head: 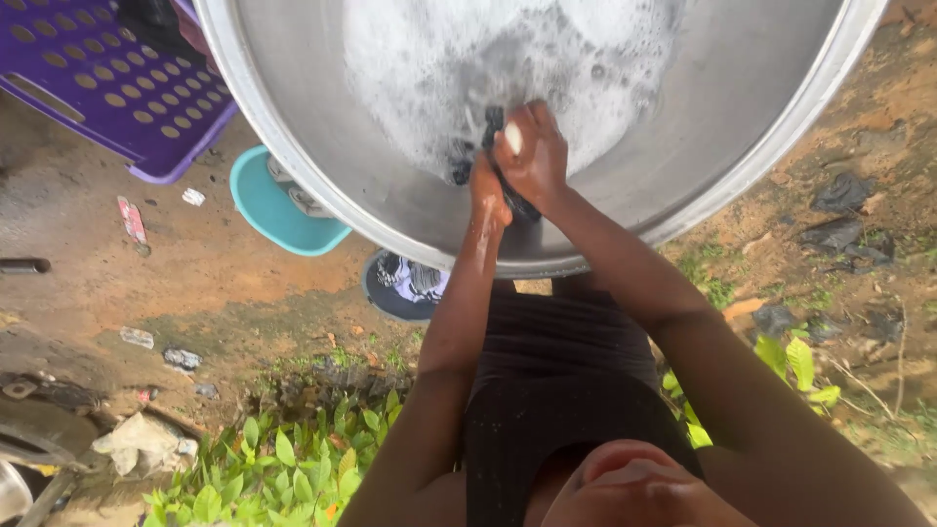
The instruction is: Hand-washing clothes in a basin with soapy water.
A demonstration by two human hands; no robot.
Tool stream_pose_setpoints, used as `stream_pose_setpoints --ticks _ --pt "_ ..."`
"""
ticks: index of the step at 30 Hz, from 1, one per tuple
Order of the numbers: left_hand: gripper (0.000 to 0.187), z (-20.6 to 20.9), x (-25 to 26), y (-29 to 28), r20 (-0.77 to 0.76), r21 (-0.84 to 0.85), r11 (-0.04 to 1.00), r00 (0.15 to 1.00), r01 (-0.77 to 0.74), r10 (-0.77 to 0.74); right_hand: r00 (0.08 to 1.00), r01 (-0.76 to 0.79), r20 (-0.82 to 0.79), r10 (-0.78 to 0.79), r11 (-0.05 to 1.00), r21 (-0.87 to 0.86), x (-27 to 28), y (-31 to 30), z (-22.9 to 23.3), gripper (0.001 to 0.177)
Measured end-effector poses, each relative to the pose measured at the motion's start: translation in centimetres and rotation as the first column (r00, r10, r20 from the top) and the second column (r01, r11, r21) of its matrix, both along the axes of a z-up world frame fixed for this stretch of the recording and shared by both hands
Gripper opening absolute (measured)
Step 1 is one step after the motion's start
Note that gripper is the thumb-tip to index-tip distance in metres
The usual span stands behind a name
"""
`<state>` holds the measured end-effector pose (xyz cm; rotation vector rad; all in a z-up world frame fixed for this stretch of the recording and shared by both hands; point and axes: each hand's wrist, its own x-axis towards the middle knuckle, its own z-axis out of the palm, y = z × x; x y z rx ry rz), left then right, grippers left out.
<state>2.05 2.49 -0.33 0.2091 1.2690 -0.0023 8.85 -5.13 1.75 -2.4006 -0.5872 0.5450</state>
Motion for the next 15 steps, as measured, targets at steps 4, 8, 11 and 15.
stream_pose_setpoints --ticks 4,8,11,15 --pt "0.040 -7.8 -3.4 -1.7 0.001 -0.013 0.999 0.999 -0.037 0.037 0.955 -0.181 0.276 0.111 0.953 0.241 -1.1 1.1 3.7 0.010" --pt "0.032 -5.3 -4.1 -1.9 0.172 0.031 0.992 0.977 0.125 -0.128 0.922 -0.078 -0.360 0.142 0.979 0.187 3.5 -0.3 0.4 0.017" --pt "0.031 -2.7 -1.5 1.2 0.233 0.259 0.921 0.906 0.292 -0.353 0.578 0.046 -0.794 0.188 0.964 0.262 7.8 0.0 -2.5 0.020" --pt "0.029 6.4 4.5 4.9 -0.336 0.677 0.236 0.578 0.697 -0.744 0.531 0.128 -0.824 0.199 0.942 0.310 11.0 2.3 3.2 0.023"
